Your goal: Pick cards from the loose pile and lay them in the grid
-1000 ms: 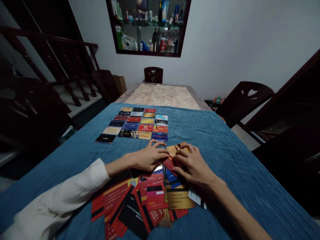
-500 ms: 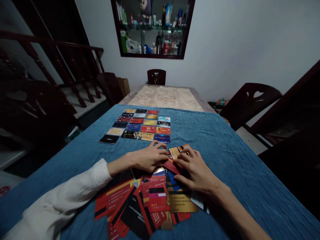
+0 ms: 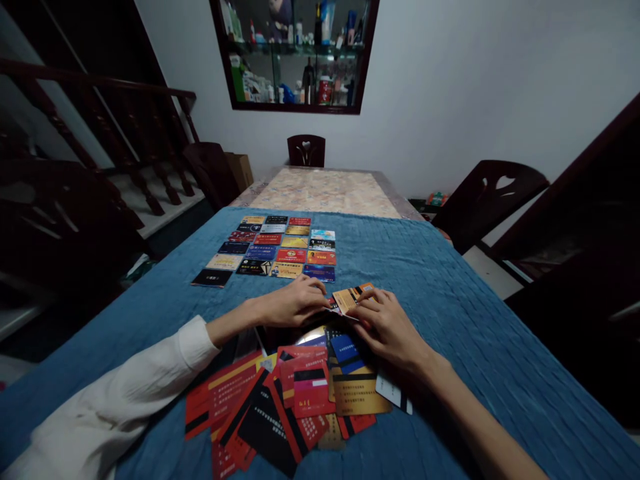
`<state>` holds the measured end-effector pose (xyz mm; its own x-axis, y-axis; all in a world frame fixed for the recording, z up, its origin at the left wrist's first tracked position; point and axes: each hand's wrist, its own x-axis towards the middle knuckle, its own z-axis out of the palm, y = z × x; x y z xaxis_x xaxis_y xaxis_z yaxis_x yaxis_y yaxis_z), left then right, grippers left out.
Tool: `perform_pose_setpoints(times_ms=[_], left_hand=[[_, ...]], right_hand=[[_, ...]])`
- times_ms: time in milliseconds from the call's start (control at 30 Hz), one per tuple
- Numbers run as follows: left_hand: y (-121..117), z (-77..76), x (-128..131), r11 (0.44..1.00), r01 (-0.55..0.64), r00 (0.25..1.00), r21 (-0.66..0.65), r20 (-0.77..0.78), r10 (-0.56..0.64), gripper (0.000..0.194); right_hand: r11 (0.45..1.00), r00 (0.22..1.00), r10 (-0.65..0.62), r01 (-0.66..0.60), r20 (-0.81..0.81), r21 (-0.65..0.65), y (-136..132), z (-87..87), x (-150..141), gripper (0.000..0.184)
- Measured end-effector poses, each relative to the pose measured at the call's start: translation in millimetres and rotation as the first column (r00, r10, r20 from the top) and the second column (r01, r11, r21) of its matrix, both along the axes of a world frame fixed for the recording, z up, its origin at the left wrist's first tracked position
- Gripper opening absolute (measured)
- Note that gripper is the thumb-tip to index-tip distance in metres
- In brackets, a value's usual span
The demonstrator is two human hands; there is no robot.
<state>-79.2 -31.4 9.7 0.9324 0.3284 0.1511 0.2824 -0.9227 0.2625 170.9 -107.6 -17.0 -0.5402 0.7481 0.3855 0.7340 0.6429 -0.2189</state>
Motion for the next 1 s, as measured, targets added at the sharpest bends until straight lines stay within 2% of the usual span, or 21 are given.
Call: perform_pose_setpoints(times_ms=[200,667,800,1000], left_hand=[[3,-5.1,1,0.999,-0.038,0.999,0.000,0.018,0.038,0.020],[7,-8.4,0,0.994,-0.081,0.991,-0.068,0.102,0.088,0.025],[8,-8.1,-1,0.994,-0.095,0.990,-0.055,0.101,0.100,0.025],[11,-11.5,-1,0.995,-0.087,0.991,-0.042,0.097,0.091,0.020]], right_hand=[[0.998,0.997,-0.063,0.063,-0.038,-0.005,5,-8.4,3,0.021],[0.993,0.987,-0.112,0.107,-0.114,-0.044,8,-10.7,1,0.020],[0.992,0.978,-0.119,0.111,-0.170,-0.057,8,-8.5,-1,0.018],[0.989,0.948,-0.141,0.146,-0.287,-0.003,10,-6.9,-6,0.015]])
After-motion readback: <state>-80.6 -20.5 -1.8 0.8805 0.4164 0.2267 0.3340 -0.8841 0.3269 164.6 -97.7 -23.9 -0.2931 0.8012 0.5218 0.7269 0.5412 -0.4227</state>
